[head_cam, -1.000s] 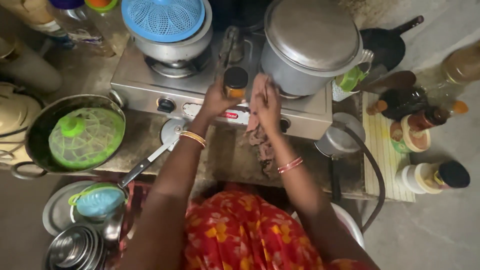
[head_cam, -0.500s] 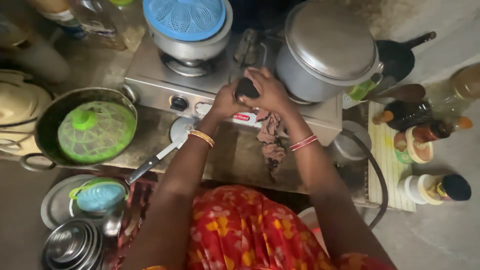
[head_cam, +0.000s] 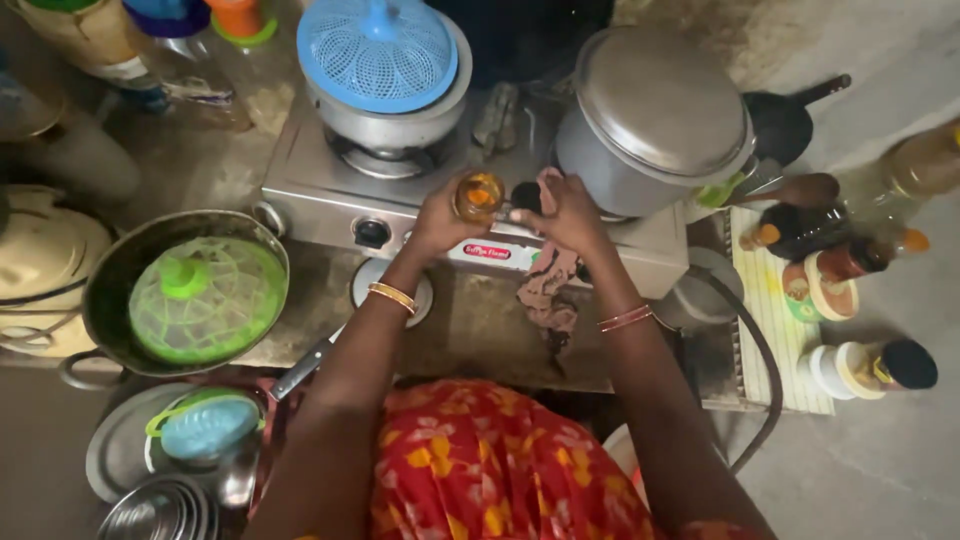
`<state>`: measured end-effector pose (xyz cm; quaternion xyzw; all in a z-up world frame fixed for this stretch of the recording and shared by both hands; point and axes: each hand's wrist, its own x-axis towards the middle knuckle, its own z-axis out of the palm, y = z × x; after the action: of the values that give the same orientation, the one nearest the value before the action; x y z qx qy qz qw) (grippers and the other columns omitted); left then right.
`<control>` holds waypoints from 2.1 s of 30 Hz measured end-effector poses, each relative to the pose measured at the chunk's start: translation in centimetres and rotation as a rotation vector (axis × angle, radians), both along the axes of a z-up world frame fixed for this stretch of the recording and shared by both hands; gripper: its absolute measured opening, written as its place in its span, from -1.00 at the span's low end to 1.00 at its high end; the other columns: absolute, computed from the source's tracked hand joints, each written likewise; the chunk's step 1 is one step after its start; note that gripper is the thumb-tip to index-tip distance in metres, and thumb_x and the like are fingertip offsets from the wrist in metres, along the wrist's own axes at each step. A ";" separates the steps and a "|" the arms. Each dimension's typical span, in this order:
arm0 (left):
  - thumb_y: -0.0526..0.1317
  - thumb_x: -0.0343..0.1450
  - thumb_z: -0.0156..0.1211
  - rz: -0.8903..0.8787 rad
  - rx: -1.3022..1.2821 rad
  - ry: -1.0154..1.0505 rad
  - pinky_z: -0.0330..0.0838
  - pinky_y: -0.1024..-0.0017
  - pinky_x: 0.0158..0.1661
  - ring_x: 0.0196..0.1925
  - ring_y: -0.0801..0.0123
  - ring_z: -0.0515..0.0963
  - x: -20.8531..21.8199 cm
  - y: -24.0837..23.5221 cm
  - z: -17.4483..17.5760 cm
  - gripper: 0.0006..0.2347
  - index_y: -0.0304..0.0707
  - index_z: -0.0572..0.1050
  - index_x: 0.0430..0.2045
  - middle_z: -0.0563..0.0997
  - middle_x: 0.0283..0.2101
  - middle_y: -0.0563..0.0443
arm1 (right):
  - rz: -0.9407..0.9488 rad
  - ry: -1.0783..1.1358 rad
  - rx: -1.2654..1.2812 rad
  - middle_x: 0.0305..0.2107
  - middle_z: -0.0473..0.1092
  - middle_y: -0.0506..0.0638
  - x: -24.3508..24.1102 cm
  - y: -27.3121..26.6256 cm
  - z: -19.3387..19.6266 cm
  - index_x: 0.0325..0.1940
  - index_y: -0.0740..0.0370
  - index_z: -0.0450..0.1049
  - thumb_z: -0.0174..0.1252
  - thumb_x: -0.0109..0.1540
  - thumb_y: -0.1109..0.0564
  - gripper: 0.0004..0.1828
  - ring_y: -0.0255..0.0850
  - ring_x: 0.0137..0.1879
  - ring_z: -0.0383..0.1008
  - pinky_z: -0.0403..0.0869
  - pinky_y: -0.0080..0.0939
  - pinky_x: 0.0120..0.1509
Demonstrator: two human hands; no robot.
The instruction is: The recorder is cleaning and organizing spice jars and lids near a gas stove in a kitchen area.
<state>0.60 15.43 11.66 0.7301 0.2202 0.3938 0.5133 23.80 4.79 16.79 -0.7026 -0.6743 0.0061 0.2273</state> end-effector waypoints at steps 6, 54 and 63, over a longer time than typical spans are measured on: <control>-0.17 0.14 0.60 0.057 0.045 -0.009 0.49 0.36 0.15 0.13 0.25 0.65 0.5 0.5 -1.8 -0.24 -0.32 0.34 0.25 0.64 0.08 -0.14 | -0.128 0.137 0.289 0.02 0.45 0.19 -1.0 -2.2 -0.2 0.22 0.20 0.54 0.14 0.37 0.09 -0.65 0.11 0.10 0.50 0.49 0.02 0.23; -0.25 0.00 0.56 -0.034 0.349 0.098 0.32 0.14 0.25 0.25 -0.15 0.40 -1.9 1.3 0.3 -0.24 -0.29 0.38 0.15 0.49 0.15 -0.24 | 0.160 0.088 0.158 -0.06 0.44 0.26 -5.0 -4.5 4.3 0.01 0.30 0.49 0.19 0.29 0.23 -0.78 0.08 0.06 0.49 0.47 -0.09 0.12; -0.32 0.13 0.50 -0.251 -0.435 -0.341 0.58 0.33 -0.01 0.02 0.36 0.62 0.5 -0.1 -3.2 -0.25 -0.27 0.23 0.25 0.56 0.05 -0.06 | 0.089 0.736 0.389 -0.04 0.50 0.02 -7.4 -0.6 -1.9 0.13 0.39 0.52 0.20 0.39 0.15 -0.71 -0.28 0.09 0.50 0.48 -0.29 0.17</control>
<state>1.11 15.33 8.46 0.5479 0.1180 0.3878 0.7318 16.42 4.20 14.86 -0.5676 -0.5664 0.1394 0.5810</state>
